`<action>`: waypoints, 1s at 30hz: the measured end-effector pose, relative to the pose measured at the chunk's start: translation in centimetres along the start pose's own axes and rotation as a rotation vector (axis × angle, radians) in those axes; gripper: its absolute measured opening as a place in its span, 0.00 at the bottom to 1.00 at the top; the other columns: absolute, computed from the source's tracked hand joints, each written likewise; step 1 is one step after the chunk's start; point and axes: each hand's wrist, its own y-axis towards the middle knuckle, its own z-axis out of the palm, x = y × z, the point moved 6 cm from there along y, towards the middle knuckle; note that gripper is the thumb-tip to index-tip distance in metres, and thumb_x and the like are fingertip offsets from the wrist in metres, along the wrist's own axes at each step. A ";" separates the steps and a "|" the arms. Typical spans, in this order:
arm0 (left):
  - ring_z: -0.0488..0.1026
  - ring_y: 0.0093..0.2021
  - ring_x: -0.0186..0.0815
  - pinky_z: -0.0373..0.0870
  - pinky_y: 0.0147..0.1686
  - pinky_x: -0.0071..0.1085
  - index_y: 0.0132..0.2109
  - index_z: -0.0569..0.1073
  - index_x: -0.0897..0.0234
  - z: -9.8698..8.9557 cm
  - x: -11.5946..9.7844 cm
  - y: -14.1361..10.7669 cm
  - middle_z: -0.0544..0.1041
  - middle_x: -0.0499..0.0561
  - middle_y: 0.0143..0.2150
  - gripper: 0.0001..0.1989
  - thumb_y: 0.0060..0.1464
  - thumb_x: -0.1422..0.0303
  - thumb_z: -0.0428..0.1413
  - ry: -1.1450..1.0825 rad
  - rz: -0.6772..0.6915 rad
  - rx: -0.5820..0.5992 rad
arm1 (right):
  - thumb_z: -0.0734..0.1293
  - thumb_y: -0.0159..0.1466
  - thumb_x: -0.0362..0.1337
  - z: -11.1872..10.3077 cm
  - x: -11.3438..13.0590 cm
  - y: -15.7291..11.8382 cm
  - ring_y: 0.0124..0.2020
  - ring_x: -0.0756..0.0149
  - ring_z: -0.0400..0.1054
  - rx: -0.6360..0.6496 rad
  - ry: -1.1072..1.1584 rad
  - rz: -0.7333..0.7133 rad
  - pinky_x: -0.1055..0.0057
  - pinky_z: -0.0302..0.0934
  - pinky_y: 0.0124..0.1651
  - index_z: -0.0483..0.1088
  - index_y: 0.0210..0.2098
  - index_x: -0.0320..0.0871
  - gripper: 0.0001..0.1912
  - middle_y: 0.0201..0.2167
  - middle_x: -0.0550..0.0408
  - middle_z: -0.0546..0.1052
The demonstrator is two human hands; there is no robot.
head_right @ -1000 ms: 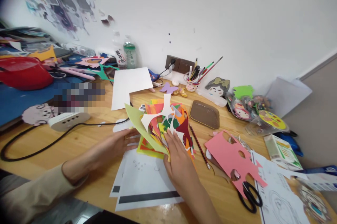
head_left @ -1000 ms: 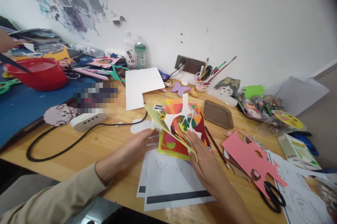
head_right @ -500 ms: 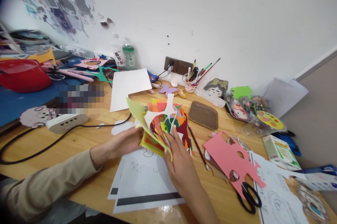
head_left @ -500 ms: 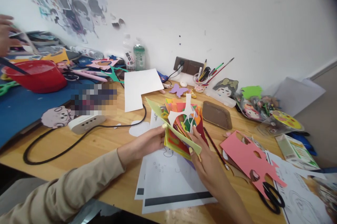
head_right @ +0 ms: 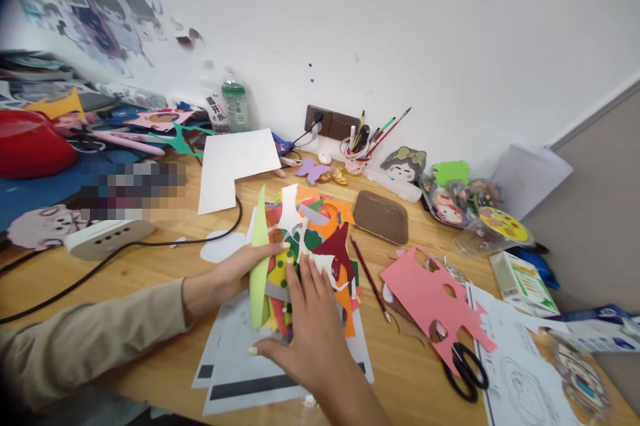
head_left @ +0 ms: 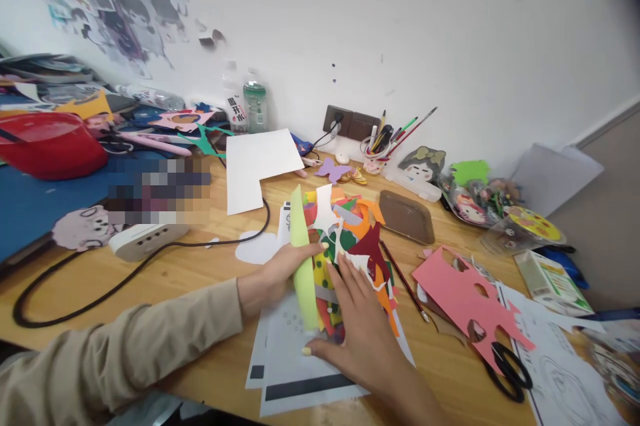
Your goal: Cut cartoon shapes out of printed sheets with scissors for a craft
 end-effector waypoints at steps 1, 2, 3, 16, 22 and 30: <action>0.75 0.31 0.40 0.72 0.32 0.36 0.43 0.70 0.70 -0.3 0.2 0.3 0.77 0.56 0.34 0.16 0.47 0.66 0.58 0.022 0.002 -0.041 | 0.65 0.48 0.58 0.0 0.0 0.0 0.63 0.55 0.28 0.003 0.004 -0.002 0.53 0.35 0.61 0.41 0.62 0.37 0.52 0.63 0.45 0.37; 0.74 0.29 0.38 0.72 0.31 0.36 0.43 0.70 0.71 -0.6 0.3 0.6 0.77 0.55 0.33 0.15 0.48 0.68 0.57 0.041 0.007 -0.078 | 0.65 0.49 0.58 0.0 -0.1 0.1 0.63 0.55 0.28 0.005 0.008 -0.006 0.52 0.35 0.61 0.41 0.62 0.37 0.52 0.63 0.45 0.37; 0.74 0.29 0.36 0.72 0.31 0.35 0.43 0.70 0.70 -0.8 0.4 0.8 0.76 0.53 0.32 0.13 0.50 0.69 0.57 0.054 0.014 -0.107 | 0.65 0.49 0.58 0.0 -0.1 0.1 0.63 0.54 0.29 0.004 0.013 -0.011 0.52 0.35 0.61 0.42 0.62 0.37 0.51 0.63 0.45 0.37; 0.76 0.32 0.43 0.74 0.29 0.34 0.46 0.69 0.68 -1.1 -0.7 -0.1 0.78 0.57 0.37 0.18 0.45 0.71 0.59 -0.023 0.081 -0.139 | 0.59 0.61 0.35 -5.7 -3.1 -2.4 0.55 0.59 0.57 -0.648 0.630 -0.096 0.59 0.55 0.53 0.62 0.48 0.47 0.15 0.53 0.51 0.65; 0.76 0.29 0.43 0.75 0.30 0.37 0.43 0.70 0.68 -1.9 -1.3 -0.5 0.78 0.58 0.35 0.16 0.44 0.71 0.59 -0.049 0.096 -0.132 | 0.60 0.61 0.33 -7.5 -4.7 -4.2 0.48 0.61 0.63 -1.015 0.779 0.005 0.62 0.59 0.48 0.68 0.39 0.43 0.08 0.44 0.50 0.71; 0.75 0.24 0.39 0.76 0.26 0.34 0.41 0.70 0.69 -2.3 -4.2 -1.9 0.79 0.55 0.30 0.11 0.47 0.76 0.56 -0.116 0.086 -0.174 | 0.62 0.58 0.32 -7.0 -8.1 -5.2 0.45 0.60 0.66 -1.314 1.081 0.263 0.55 0.56 0.51 0.67 0.34 0.41 0.04 0.39 0.53 0.71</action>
